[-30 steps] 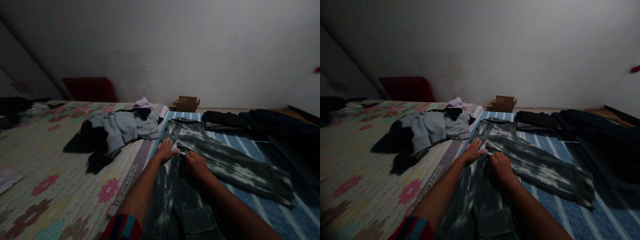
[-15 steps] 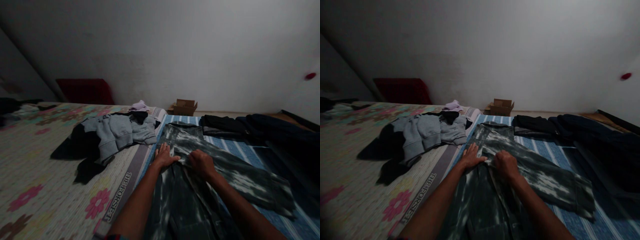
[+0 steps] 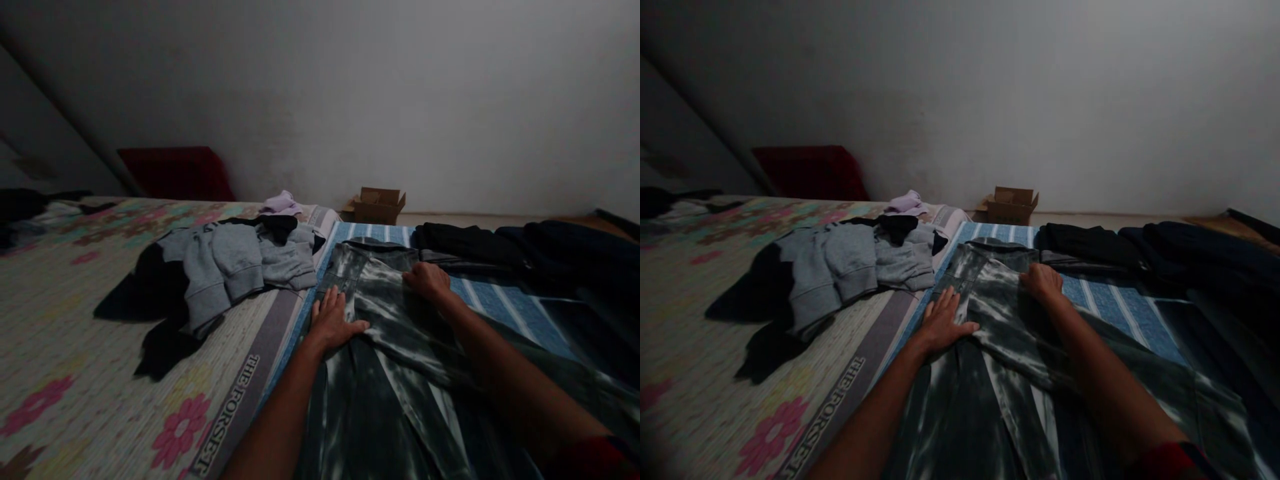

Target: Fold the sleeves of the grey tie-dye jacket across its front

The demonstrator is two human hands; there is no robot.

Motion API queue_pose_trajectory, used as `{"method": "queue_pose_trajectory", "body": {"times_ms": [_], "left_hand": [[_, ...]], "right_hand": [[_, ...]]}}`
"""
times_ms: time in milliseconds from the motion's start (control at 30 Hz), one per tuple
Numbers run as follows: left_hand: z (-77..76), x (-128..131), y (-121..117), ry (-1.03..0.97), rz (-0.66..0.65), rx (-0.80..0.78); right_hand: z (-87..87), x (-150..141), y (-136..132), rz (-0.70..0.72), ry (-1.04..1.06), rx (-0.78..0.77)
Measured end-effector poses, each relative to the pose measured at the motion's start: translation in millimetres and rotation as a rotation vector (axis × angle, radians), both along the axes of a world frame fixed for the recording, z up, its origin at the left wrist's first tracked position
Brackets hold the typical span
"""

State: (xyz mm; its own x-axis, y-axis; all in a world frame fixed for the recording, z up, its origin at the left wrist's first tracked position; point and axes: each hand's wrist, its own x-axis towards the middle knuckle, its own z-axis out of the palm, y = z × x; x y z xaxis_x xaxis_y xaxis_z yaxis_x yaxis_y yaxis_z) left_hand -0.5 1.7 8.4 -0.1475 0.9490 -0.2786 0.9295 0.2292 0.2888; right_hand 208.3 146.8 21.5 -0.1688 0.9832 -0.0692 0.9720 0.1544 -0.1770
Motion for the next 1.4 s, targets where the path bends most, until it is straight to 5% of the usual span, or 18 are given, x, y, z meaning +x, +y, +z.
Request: {"method": "queue_pose_trajectory", "body": {"times_ms": [333,667,800,967,1033,1400], "left_hand": [[-2.5,-0.9,-0.8,-0.010,0.004,-0.003],[-3.1,-2.0,-2.0,-0.042,-0.010,0.024],[-0.3,-3.7,-3.5,-0.077,-0.014,0.015],[6.7,-15.2,-6.6,-0.168,-0.072,0.002],[9.4,-20.7,-8.0,-0.196,-0.102,-0.002],[13.0,-27.7,-8.8,-0.218,-0.162,-0.001]], "right_hand": [[-6.0,16.2,6.2,-0.011,0.029,-0.060],[-4.6,22.7,5.4,0.042,-0.005,0.061],[-3.8,16.9,-27.8,0.134,-0.023,0.294],[-3.1,-1.4,-109.8,0.699,0.123,0.476],[-7.8,-9.9,-133.9,0.805,0.115,0.506],[-23.3,-37.0,-153.3,0.630,-0.092,0.433]]}}
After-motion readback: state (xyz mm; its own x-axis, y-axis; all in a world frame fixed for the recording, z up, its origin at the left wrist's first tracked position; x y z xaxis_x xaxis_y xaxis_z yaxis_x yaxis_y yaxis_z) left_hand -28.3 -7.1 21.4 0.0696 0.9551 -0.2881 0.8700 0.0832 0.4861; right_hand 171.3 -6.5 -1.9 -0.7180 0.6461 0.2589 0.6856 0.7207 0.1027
